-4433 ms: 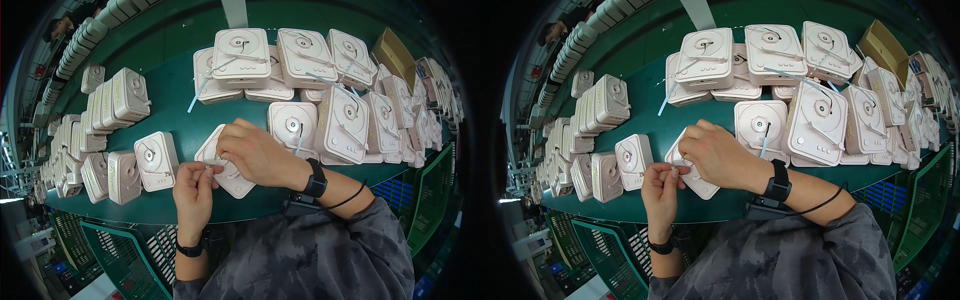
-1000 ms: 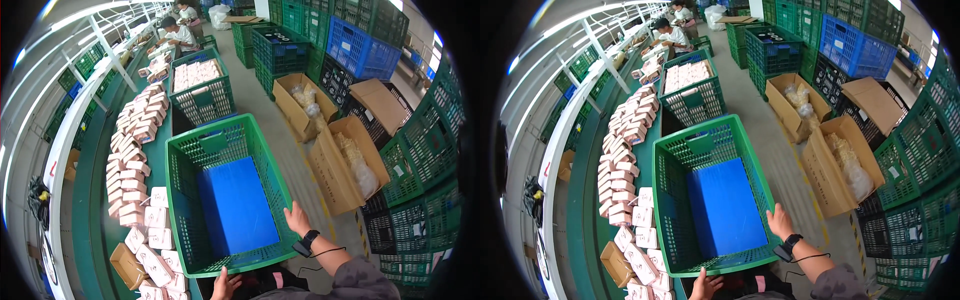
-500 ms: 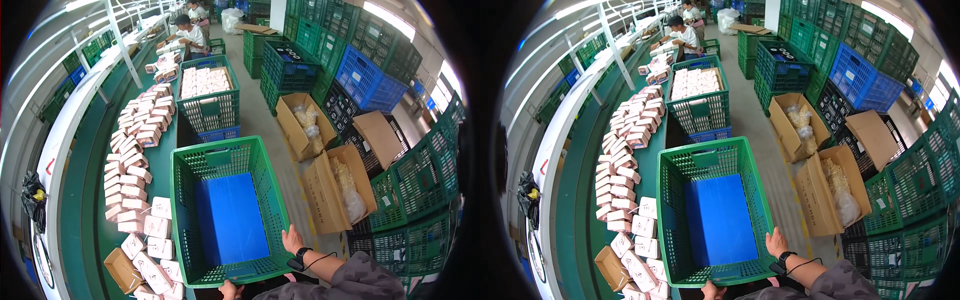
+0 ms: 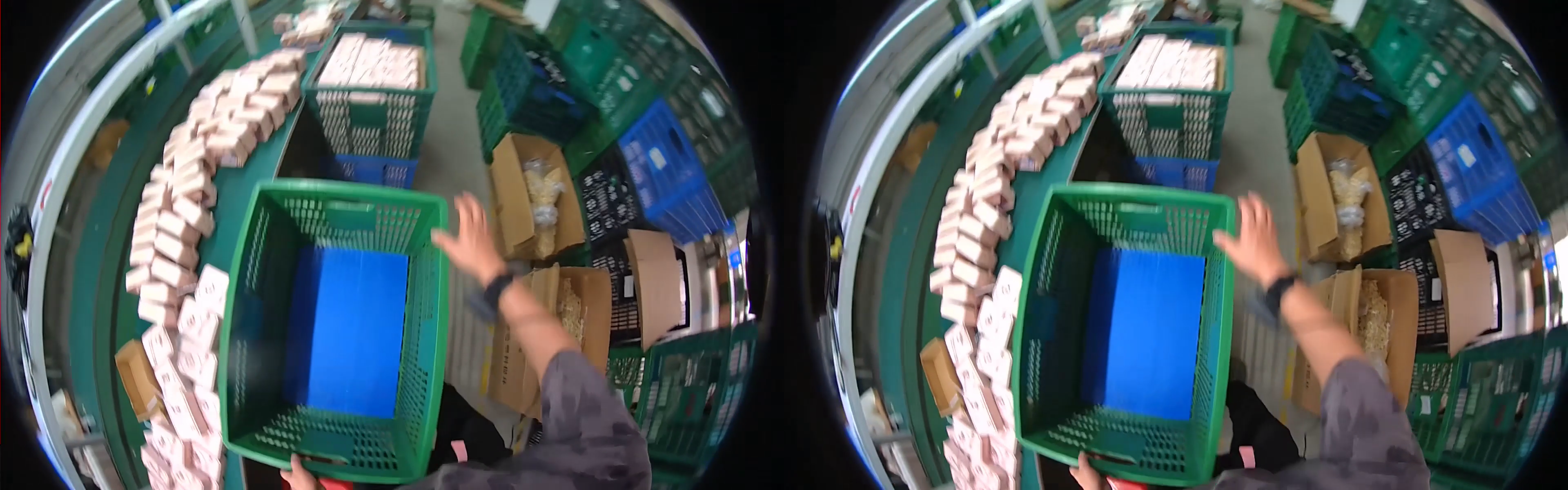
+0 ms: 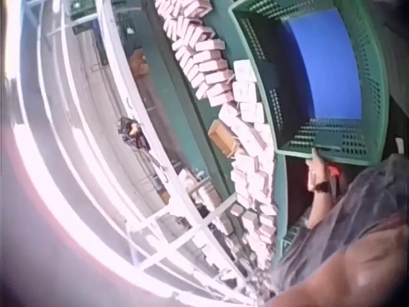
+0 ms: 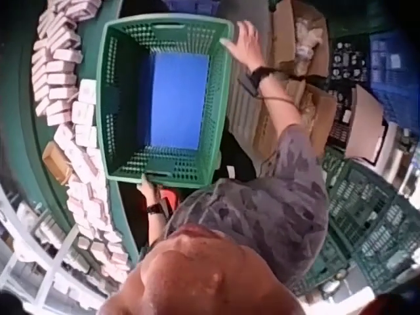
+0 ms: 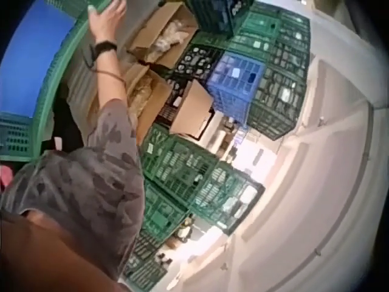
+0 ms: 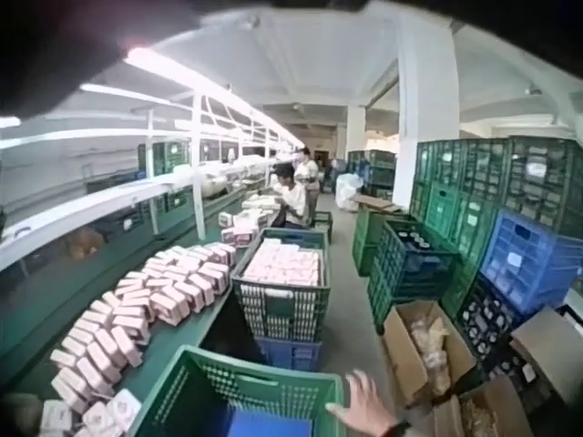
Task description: The person assembles record players by hand, inserting light strips into the base and pressing them into place. After repeating this with several devices, the person moves a green crate into position and stacks the finished record players inside it.
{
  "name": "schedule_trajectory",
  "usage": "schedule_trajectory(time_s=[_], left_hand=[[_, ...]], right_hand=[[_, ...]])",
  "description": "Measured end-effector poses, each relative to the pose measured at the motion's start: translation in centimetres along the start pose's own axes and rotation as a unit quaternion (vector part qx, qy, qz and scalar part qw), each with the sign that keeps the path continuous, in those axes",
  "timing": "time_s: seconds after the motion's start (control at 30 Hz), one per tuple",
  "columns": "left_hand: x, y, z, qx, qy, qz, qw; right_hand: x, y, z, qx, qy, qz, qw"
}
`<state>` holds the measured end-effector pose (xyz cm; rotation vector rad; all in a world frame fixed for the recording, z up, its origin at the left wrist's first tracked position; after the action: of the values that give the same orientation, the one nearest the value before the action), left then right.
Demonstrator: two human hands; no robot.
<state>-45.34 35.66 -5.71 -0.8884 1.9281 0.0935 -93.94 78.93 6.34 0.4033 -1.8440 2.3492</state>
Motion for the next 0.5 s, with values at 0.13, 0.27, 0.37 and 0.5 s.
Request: schedule_trajectory(time_s=[0.13, 0.27, 0.37, 0.5], left_hand=[[-3.4, 4.0, 4.2, -0.171, 0.275, -0.148, 0.934], [-6.4, 7.9, 3.4, -0.263, 0.225, -0.185, 0.92], [-6.9, 7.8, 3.0, -0.227, 0.213, -0.259, 0.915], [-6.3, 7.0, 4.8, -0.205, 0.197, -0.283, 0.916]], right_hand=[[7.8, 6.7, 0.2, 0.029, -0.073, 0.038, 0.996], [8.1, 10.0, 1.3, 0.012, -0.056, 0.094, 0.994], [7.3, 9.3, 0.9, 0.014, -0.083, 0.063, 0.994], [6.5, 8.8, 0.2, 0.007, -0.065, 0.079, 0.995]])
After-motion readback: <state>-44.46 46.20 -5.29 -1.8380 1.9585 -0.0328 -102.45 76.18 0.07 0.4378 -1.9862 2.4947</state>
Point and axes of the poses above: each hand's wrist, its own x-axis towards the middle knuckle, its own y-axis out of the palm, z = x × y, the point moved 3 cm from there along x, towards the middle knuckle, and after that the axes turned 10 degrees about -x, right-handed, at the moved point
